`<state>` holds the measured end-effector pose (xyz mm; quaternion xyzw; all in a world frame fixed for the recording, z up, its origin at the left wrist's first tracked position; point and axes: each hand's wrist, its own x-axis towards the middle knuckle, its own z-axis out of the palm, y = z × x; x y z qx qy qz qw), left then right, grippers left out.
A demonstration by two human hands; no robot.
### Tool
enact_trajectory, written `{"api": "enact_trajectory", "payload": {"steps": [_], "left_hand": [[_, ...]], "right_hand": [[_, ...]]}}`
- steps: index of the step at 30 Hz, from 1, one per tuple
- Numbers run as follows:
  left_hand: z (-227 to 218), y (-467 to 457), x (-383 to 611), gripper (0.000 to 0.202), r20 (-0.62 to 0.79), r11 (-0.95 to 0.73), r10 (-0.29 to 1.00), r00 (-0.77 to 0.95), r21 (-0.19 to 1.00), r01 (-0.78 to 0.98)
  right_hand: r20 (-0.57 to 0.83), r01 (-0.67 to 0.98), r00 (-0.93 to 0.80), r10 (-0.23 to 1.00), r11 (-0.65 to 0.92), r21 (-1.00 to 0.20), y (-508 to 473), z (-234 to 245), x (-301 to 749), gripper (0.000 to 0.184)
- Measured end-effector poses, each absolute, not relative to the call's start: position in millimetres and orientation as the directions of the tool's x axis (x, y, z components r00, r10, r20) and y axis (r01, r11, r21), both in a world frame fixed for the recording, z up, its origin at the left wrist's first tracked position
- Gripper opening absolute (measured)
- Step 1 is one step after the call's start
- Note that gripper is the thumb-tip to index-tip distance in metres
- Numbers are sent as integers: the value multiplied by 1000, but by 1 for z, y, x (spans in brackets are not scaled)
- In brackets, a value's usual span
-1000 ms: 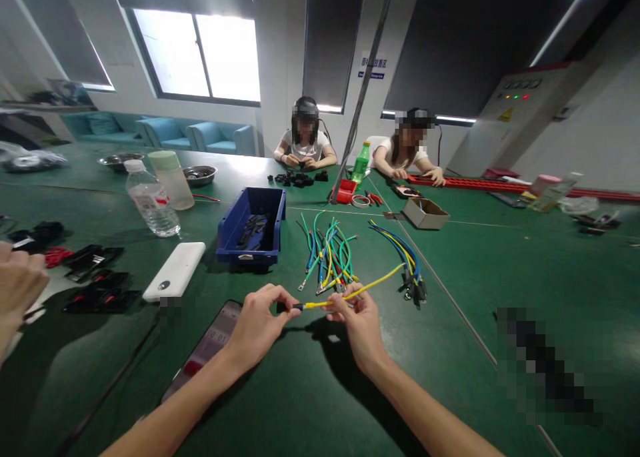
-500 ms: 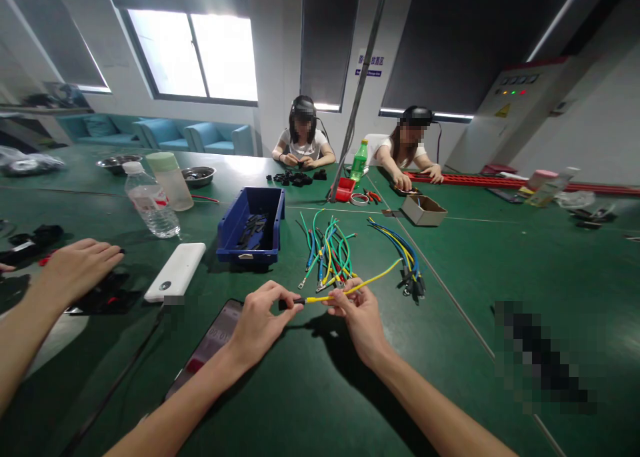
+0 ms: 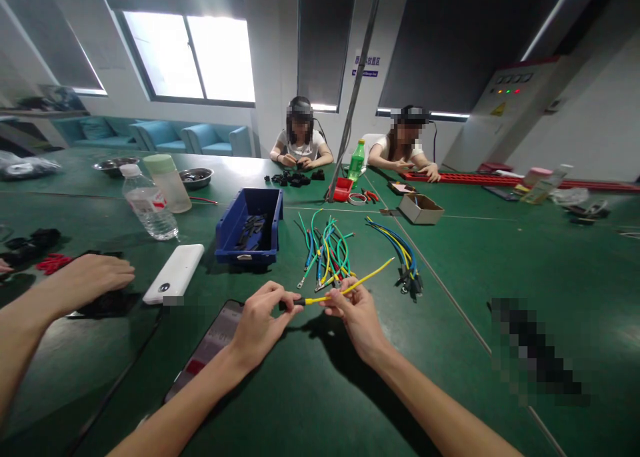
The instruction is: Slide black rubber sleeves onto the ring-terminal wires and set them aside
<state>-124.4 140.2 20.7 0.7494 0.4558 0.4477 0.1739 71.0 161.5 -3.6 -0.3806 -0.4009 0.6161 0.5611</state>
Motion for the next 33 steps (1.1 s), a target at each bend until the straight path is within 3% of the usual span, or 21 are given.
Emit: {"api": "enact_trajectory", "payload": {"steps": [9, 16, 24, 29, 33], "left_hand": [[16, 142, -124, 12, 616, -648, 741, 267, 552, 525], [20, 138, -122, 13, 507, -518, 843, 181, 670, 531], [22, 137, -119, 11, 564, -596, 790, 239, 620, 510], [22, 137, -118, 9, 412, -430, 899, 150, 758, 490], [21, 138, -117, 12, 249, -273, 962, 112, 887, 372]], "right_hand": [[-27, -403, -94, 995, -63, -913, 162, -4, 71, 37], [-23, -419, -129, 991, -76, -905, 159, -2, 68, 38], [-47, -417, -139, 989, -102, -903, 158, 0, 69, 38], [-31, -411, -155, 987, -93, -907, 156, -3, 68, 37], [-32, -408, -151, 988, -92, -908, 156, -3, 67, 37]]}}
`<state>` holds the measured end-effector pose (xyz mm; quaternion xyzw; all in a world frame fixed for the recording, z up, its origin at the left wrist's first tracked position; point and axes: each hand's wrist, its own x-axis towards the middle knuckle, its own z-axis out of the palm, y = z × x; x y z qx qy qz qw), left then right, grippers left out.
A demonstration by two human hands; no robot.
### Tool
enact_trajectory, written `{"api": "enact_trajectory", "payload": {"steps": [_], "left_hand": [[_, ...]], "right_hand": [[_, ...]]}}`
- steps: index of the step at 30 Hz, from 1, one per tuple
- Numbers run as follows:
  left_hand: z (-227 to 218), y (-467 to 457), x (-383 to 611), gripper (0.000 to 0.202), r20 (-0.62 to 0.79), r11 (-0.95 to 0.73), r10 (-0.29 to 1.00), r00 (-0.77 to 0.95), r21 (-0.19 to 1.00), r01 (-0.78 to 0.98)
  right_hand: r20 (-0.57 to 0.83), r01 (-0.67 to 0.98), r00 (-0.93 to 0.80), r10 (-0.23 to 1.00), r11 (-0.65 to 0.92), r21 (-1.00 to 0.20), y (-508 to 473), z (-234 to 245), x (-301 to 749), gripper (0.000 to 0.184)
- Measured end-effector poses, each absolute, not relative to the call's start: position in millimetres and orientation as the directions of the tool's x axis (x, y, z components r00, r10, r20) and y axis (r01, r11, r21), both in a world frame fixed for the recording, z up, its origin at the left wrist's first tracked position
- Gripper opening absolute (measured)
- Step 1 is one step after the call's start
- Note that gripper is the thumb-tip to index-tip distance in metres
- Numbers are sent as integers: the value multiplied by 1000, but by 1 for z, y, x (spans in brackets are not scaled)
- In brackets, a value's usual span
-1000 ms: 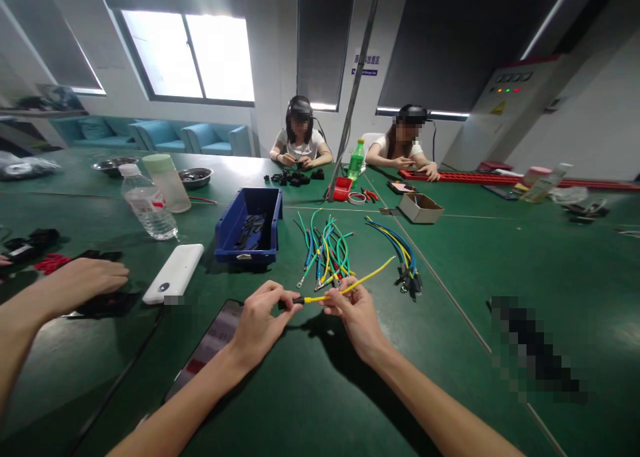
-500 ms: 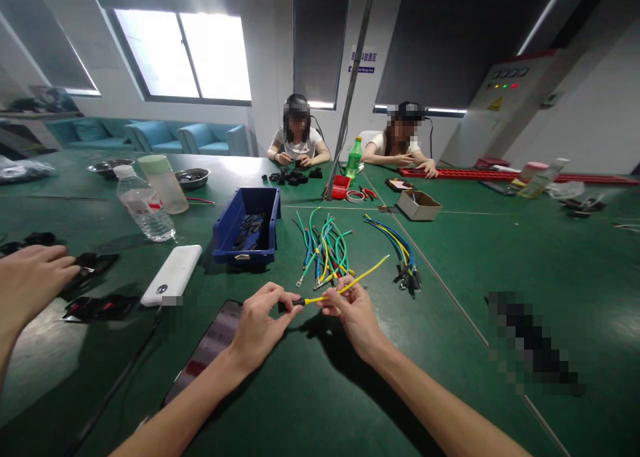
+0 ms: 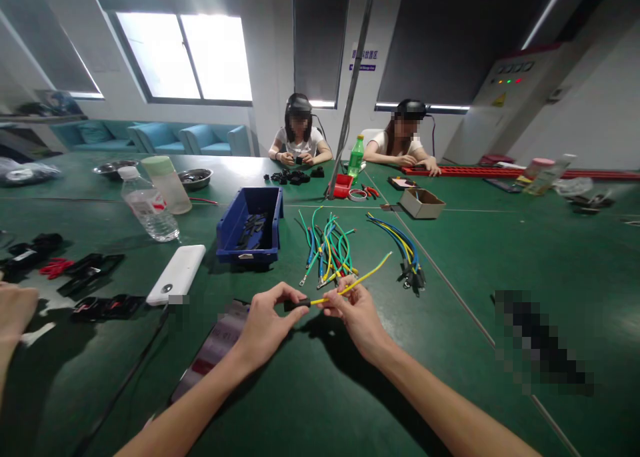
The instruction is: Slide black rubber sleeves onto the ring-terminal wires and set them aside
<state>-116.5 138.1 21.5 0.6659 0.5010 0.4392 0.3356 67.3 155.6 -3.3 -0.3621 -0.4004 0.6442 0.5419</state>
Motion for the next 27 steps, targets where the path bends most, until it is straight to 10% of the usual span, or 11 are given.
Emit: {"api": "enact_trajectory", "payload": {"steps": [10, 27], "left_hand": [[16, 146, -120, 18, 113, -117, 990, 82, 992, 44], [16, 148, -120, 25, 21, -20, 997, 79, 1000, -15]], "right_hand": [[-22, -387, -108, 994, -62, -920, 156, 1, 67, 39], [15, -355, -105, 994, -23, -935, 154, 3, 68, 33]]}}
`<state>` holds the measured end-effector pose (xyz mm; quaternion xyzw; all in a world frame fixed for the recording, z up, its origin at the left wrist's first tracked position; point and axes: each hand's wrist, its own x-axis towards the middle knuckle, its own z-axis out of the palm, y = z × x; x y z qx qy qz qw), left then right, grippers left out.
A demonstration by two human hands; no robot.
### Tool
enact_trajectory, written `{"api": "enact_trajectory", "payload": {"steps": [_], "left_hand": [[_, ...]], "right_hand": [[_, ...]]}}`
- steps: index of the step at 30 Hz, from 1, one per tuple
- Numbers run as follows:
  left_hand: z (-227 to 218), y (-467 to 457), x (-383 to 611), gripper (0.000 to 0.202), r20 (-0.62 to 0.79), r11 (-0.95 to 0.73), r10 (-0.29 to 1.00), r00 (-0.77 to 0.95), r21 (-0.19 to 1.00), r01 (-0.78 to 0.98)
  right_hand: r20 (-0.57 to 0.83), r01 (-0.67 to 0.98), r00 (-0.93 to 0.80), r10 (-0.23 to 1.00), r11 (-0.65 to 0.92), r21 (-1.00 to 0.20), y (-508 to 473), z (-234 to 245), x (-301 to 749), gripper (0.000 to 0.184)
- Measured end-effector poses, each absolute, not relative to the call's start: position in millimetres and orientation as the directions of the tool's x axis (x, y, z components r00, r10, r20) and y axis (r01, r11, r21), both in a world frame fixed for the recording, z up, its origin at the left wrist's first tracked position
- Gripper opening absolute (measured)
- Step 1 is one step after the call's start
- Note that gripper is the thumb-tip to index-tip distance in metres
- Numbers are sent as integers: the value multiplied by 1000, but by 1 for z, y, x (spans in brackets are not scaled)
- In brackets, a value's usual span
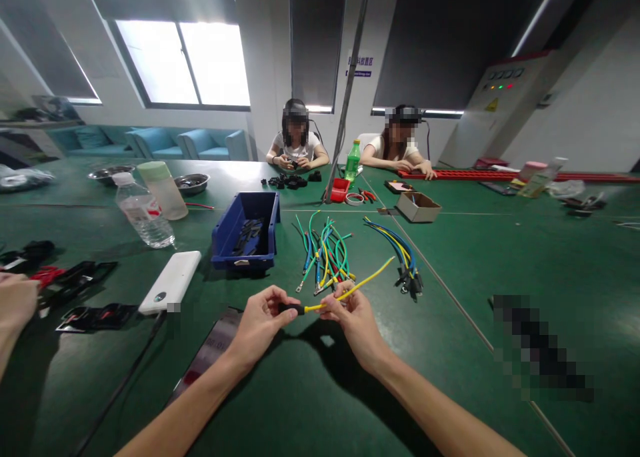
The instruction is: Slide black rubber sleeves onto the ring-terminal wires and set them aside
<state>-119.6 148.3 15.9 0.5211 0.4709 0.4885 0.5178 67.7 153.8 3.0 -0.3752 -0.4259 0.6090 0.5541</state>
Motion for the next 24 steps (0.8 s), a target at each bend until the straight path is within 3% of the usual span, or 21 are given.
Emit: {"api": "enact_trajectory", "payload": {"steps": [7, 14, 24], "left_hand": [[16, 146, -117, 12, 143, -158, 986, 89, 971, 181], [20, 139, -116, 14, 368, -407, 912, 180, 768, 495], [25, 135, -120, 19, 358, -449, 893, 272, 693, 564]], "right_hand": [[-28, -434, -97, 995, -68, -898, 160, -4, 68, 34], [-85, -492, -123, 989, -135, -860, 161, -7, 67, 37], [-77, -489, -186, 980, -160, -858, 159, -7, 68, 33]]}}
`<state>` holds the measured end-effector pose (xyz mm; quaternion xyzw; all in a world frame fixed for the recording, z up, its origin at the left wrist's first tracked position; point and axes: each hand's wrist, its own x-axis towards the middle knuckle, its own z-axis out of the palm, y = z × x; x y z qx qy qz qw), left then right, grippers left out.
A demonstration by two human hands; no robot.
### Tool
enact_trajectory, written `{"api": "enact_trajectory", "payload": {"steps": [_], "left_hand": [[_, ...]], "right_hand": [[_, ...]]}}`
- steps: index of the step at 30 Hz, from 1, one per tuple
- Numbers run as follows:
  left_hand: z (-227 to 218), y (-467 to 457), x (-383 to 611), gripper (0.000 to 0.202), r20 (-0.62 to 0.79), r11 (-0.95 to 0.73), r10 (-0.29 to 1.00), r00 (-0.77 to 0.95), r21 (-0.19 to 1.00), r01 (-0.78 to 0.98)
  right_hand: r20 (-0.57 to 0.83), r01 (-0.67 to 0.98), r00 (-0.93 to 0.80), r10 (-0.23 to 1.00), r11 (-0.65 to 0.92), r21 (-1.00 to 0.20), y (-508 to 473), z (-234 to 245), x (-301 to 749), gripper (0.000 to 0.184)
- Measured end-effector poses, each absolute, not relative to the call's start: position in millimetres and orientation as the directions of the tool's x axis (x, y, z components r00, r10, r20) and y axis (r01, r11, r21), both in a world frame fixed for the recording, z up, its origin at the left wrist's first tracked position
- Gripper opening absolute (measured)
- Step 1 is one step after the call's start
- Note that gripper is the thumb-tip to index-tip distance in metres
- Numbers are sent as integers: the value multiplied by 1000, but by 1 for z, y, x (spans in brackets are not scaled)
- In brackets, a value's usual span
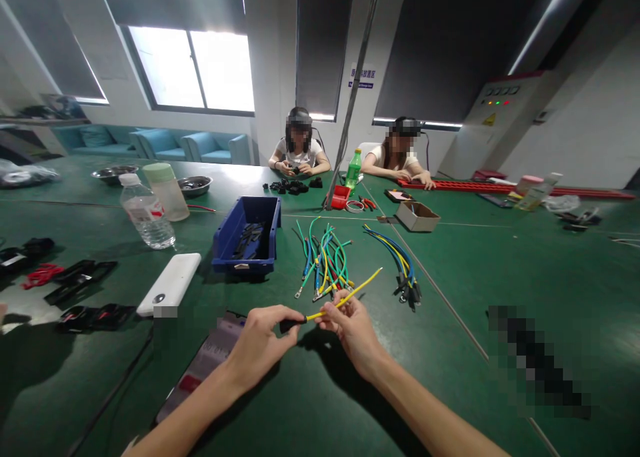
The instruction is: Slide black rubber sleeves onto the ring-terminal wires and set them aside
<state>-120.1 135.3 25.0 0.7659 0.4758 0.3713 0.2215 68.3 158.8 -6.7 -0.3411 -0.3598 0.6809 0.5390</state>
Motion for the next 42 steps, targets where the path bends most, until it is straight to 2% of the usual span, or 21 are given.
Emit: {"api": "enact_trajectory", "payload": {"steps": [7, 14, 20, 29, 35, 42], "left_hand": [[22, 132, -116, 17, 363, -447, 894, 261, 700, 558], [20, 132, -114, 18, 282, -369, 929, 237, 739, 564], [24, 132, -110, 26, 215, -314, 944, 248, 814, 489], [28, 129, -110, 23, 138, -218, 973, 187, 818, 532], [30, 131, -110, 21, 128, -183, 981, 147, 861, 475], [28, 131, -110, 18, 163, -199, 979, 119, 872, 446]], "right_hand": [[-101, -496, -206, 973, -193, -846, 162, -7, 69, 38], [-100, -500, -241, 965, -212, -839, 166, -12, 70, 36], [-86, -550, -261, 961, -222, -805, 165, -16, 70, 35], [-91, -531, -216, 972, -195, -825, 161, -13, 69, 34], [-105, -479, -179, 978, -180, -859, 162, -15, 70, 35], [-86, -454, -224, 971, -182, -872, 161, -17, 69, 32]]}}
